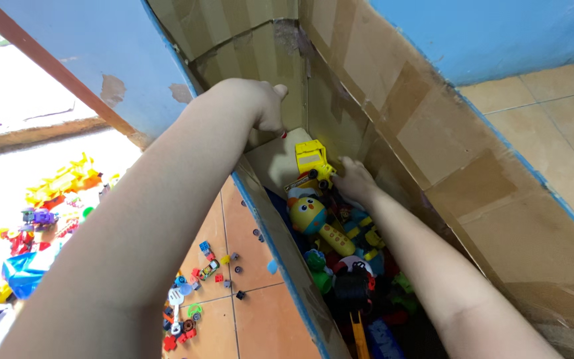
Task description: The person sits on a tiled floor and picks up various scattered toys, including plastic vehicles, building blocks, and a small container, placing them into a large cardboard box. The person also folds a smaller cardboard box before adding it to the larger one.
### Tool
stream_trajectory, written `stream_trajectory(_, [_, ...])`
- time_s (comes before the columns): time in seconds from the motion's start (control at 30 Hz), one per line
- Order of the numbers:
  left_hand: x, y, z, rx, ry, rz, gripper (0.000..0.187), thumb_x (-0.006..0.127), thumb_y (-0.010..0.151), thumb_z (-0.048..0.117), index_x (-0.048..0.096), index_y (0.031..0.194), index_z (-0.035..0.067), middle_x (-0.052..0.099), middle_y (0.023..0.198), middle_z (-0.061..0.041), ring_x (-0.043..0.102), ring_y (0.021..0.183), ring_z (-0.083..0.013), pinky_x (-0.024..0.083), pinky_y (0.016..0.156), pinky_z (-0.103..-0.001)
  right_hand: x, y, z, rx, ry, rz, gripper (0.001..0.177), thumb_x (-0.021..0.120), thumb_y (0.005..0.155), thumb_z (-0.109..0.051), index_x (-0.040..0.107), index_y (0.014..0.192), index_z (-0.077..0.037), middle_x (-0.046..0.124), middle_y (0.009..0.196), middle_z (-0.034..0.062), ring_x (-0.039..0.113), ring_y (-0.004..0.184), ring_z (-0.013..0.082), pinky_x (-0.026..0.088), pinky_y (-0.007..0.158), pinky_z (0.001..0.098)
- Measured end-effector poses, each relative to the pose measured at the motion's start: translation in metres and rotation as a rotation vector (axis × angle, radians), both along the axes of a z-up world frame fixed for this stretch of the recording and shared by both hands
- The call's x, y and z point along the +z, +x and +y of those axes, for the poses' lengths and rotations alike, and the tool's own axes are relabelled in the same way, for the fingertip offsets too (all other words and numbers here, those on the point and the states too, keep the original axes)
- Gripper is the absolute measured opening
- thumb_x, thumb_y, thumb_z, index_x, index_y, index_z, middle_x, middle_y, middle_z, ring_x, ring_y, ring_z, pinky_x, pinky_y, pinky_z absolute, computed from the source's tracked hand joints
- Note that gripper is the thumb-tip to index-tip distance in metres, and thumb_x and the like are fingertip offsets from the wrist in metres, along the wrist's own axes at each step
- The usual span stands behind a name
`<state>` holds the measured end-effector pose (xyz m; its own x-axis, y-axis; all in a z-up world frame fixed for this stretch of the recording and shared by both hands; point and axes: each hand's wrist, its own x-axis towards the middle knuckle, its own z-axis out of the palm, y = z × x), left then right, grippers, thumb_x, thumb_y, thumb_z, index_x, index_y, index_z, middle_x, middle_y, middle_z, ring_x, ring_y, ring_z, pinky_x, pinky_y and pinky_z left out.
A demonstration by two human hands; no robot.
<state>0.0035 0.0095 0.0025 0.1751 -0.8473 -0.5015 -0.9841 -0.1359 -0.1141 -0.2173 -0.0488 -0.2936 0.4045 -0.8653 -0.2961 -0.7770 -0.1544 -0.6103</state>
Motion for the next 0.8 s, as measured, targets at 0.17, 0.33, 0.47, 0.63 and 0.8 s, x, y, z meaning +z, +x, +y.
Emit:
stream_trajectory(0.17, [-0.002,0.006,-0.003,-0.015,-0.113,0.058,0.084,0.079,0.085,0.048,0.039,0.153,0.017,0.049,0.15,-0.013,0.049,0.137,-0.0371,0.046,0.109,-0.051,0.068,0.029,-0.005,0.16,-0.188,0.033,0.07,0.073,0.088,-0.027,0.043,0.15,-0.012,0.043,0.153,0.021,0.038,0.144,0.0394,0.033,0.118,0.0447])
stream_trajectory(0.33, [0.0,0.011,-0.006,-0.126,-0.533,0.128,0.073,0.081,0.08,0.042,0.049,0.142,0.021,0.05,0.143,-0.009,0.048,0.132,-0.0333,0.041,0.105,-0.054,0.146,0.052,-0.008,0.291,-0.461,-0.001,0.07,0.075,0.086,-0.026,0.046,0.147,-0.01,0.046,0.147,0.0231,0.041,0.137,0.044,0.036,0.114,0.0479])
stream_trajectory(0.47, [0.007,0.03,-0.004,-0.09,-0.912,0.302,0.049,0.077,0.083,0.033,0.063,0.129,0.022,0.06,0.135,-0.006,0.056,0.127,-0.032,0.047,0.102,-0.05,0.214,0.068,-0.015,0.327,-0.639,-0.084,0.066,0.075,0.085,-0.025,0.048,0.143,-0.008,0.049,0.143,0.0234,0.044,0.133,0.045,0.038,0.111,0.0495])
stream_trajectory(0.63, [0.022,0.06,0.034,-0.115,-1.214,0.382,0.048,0.079,0.082,0.028,0.064,0.125,0.017,0.06,0.133,-0.008,0.056,0.123,-0.0351,0.049,0.098,-0.049,0.293,0.071,0.008,0.323,-0.828,-0.164,0.048,0.067,0.095,-0.024,0.054,0.139,-0.009,0.054,0.139,0.0229,0.047,0.132,0.0438,0.038,0.111,0.0521])
stream_trajectory(0.8, [0.037,0.101,0.133,-0.157,-1.259,0.354,0.049,0.079,0.085,0.03,0.063,0.129,0.015,0.061,0.134,-0.012,0.057,0.122,-0.0362,0.048,0.097,-0.051,0.365,0.071,0.078,0.459,-1.077,-0.221,0.035,0.064,0.103,-0.027,0.063,0.131,-0.005,0.06,0.134,0.0234,0.051,0.129,0.0444,0.041,0.109,0.0526])
